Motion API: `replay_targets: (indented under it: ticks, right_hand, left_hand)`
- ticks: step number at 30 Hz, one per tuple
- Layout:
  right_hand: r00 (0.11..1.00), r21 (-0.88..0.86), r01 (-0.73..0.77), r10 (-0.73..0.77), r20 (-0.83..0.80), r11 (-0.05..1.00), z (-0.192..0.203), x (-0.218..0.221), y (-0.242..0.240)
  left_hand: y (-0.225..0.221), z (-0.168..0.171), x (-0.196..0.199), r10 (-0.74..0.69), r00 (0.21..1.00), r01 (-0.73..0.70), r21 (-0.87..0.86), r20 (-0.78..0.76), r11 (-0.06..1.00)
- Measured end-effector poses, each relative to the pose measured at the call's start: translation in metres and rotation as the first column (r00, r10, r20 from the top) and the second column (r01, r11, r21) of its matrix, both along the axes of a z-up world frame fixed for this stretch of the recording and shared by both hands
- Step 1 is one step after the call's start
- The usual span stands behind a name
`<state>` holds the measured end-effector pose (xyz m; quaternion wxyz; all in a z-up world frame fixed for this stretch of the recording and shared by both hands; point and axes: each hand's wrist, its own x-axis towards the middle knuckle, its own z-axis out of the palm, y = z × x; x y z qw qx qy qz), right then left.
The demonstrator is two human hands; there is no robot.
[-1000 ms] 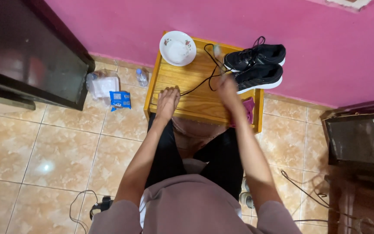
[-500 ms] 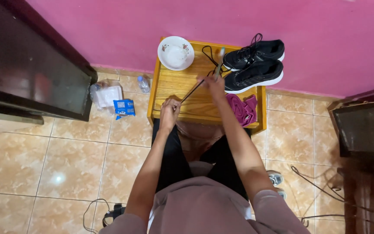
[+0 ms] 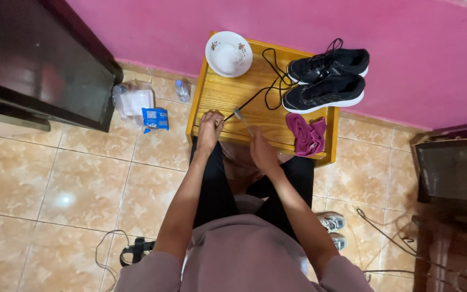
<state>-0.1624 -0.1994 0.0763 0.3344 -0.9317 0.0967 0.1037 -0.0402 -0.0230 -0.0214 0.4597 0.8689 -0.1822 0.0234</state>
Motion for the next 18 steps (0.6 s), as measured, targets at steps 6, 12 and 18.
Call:
replay_targets:
  ticks: [6, 12, 18]
  right_hand:
    - [0.979, 0.024, -0.069, 0.063, 0.192, 0.997, -0.003, 0.000, 0.006]
    - [0.962, -0.231, -0.156, 0.201, 0.186, 0.960, -0.036, 0.007, 0.004]
    - [0.966, -0.185, -0.075, 0.118, 0.229, 0.980, -0.020, 0.018, -0.009]
  left_hand:
    - [0.005, 0.013, -0.007, 0.014, 1.000, -0.014, 0.025, -0.006, 1.000]
    - [0.004, -0.017, -0.001, 0.056, 0.997, -0.055, 0.036, -0.045, 0.998]
    - [0.007, 0.000, -0.008, -0.012, 1.000, 0.012, 0.013, 0.028, 1.000]
